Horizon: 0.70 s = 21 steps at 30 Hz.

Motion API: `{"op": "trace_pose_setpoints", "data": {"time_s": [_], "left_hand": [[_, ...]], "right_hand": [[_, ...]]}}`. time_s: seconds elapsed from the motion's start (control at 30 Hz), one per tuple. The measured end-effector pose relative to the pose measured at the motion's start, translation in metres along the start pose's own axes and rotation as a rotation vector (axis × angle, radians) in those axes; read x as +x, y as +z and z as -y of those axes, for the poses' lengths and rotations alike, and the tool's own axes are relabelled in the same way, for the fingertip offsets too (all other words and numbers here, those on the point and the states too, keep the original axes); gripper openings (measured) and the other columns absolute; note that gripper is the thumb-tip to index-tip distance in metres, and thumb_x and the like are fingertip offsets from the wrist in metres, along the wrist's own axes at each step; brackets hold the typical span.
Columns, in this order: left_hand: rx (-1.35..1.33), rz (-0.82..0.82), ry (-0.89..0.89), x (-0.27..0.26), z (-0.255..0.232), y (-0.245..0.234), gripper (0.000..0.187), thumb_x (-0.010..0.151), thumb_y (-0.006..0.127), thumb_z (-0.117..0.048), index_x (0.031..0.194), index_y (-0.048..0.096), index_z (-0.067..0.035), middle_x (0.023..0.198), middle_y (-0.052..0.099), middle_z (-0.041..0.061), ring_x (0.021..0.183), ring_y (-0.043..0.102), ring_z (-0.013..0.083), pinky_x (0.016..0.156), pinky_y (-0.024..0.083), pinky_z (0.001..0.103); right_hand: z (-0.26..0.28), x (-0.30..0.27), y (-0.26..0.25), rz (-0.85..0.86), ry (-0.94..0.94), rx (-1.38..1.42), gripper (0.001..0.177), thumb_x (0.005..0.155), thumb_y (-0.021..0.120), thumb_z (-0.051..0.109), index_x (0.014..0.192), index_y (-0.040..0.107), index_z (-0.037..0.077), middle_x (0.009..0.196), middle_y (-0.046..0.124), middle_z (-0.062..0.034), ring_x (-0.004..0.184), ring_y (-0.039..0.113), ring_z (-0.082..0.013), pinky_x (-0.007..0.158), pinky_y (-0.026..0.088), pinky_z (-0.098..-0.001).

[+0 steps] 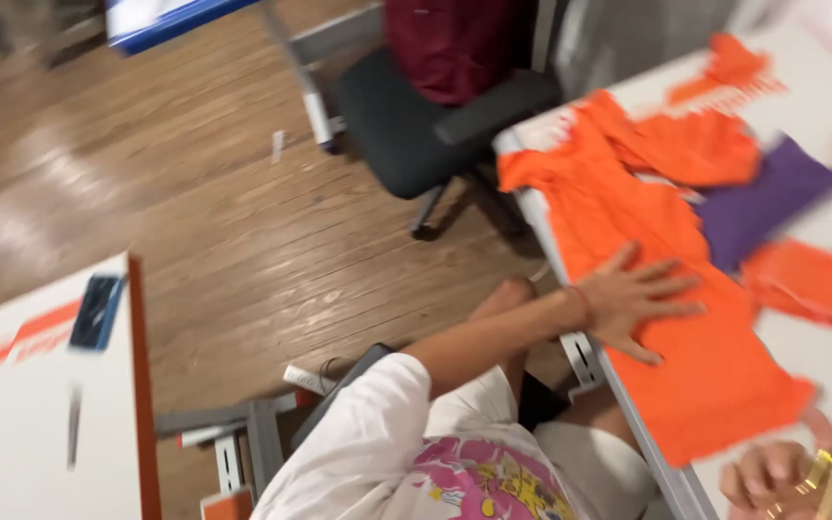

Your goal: The person cuts an orange garment into smaller rectangular pieces using gold-handled scissors on a white table. They then fold the pieces and place one under the presser foot of a sewing machine.

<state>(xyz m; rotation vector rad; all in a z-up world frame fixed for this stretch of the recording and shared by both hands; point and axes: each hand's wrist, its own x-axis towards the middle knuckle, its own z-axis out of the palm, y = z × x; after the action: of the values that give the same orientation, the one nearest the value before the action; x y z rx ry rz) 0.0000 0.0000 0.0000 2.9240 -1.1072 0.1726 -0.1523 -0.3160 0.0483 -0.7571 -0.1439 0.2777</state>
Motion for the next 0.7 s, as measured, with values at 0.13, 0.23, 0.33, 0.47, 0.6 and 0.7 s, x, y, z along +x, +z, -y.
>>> {"op": "trace_pose_setpoints", "data": {"time_s": [0.13, 0.23, 0.33, 0.47, 0.6, 0.7], "left_hand": [[0.013, -0.083, 0.042, 0.000, 0.000, 0.001, 0.113, 0.080, 0.037, -0.110, 0.170, 0.030, -0.043, 0.179, 0.033, -0.004, 0.162, 0.043, 0.0326, 0.118, 0.033, 0.068], [-0.048, -0.093, 0.070, 0.002, 0.001, -0.014, 0.107, 0.079, 0.042, -0.104, 0.164, 0.043, -0.038, 0.172, 0.043, -0.004, 0.153, 0.046, 0.0322, 0.114, 0.035, 0.071], [-0.042, -0.179, 0.070, 0.000, 0.001, -0.034, 0.104, 0.078, 0.042, -0.103, 0.159, 0.048, -0.038, 0.159, 0.056, -0.003, 0.137, 0.055, 0.0288, 0.114, 0.036, 0.066], [-0.141, -0.313, 0.054, -0.003, -0.001, -0.046, 0.087, 0.093, 0.035, -0.088, 0.147, 0.063, -0.026, 0.136, 0.066, 0.003, 0.111, 0.063, 0.0308, 0.091, 0.045, 0.054], [-0.046, -0.464, 0.088, -0.002, 0.004, -0.022, 0.076, 0.102, 0.042, -0.078, 0.148, 0.063, -0.020, 0.140, 0.067, 0.003, 0.118, 0.064, 0.0285, 0.095, 0.047, 0.053], [-0.135, -0.528, 0.035, 0.008, 0.010, 0.009, 0.089, 0.083, 0.053, -0.095, 0.145, 0.065, -0.031, 0.153, 0.060, 0.002, 0.141, 0.055, 0.0313, 0.123, 0.024, 0.068]], "right_hand": [[-0.013, -0.045, 0.016, -0.276, 0.007, 0.008, 0.092, 0.072, 0.080, 0.014, 0.162, 0.062, 0.024, 0.090, 0.064, 0.0033, 0.070, 0.057, -0.0124, 0.062, 0.043, -0.0335], [-0.017, -0.058, 0.040, -0.390, 0.041, 0.083, 0.045, 0.116, 0.065, 0.052, 0.143, 0.066, 0.016, 0.085, 0.066, 0.0029, 0.067, 0.056, -0.0157, 0.054, 0.044, -0.0316], [-0.025, -0.063, 0.042, -0.256, 0.105, 0.269, 0.038, 0.115, 0.057, 0.031, 0.143, 0.068, 0.009, 0.096, 0.067, -0.0010, 0.077, 0.058, -0.0173, 0.075, 0.043, -0.0343], [-0.024, -0.042, 0.085, -0.137, -0.039, 0.044, 0.037, 0.102, 0.070, 0.016, 0.135, 0.058, 0.004, 0.098, 0.056, 0.0007, 0.082, 0.047, -0.0135, 0.071, 0.037, -0.0287], [-0.036, -0.011, 0.098, -0.433, -0.068, -0.353, 0.020, 0.108, 0.059, 0.007, 0.099, 0.044, 0.016, 0.082, 0.040, 0.0016, 0.071, 0.037, -0.0112, 0.067, 0.037, -0.0291], [-0.055, 0.011, 0.058, -0.446, -0.225, -0.802, 0.019, 0.116, 0.058, 0.023, 0.111, 0.058, 0.004, 0.080, 0.051, -0.0016, 0.069, 0.045, -0.0123, 0.068, 0.036, -0.0310]]}}
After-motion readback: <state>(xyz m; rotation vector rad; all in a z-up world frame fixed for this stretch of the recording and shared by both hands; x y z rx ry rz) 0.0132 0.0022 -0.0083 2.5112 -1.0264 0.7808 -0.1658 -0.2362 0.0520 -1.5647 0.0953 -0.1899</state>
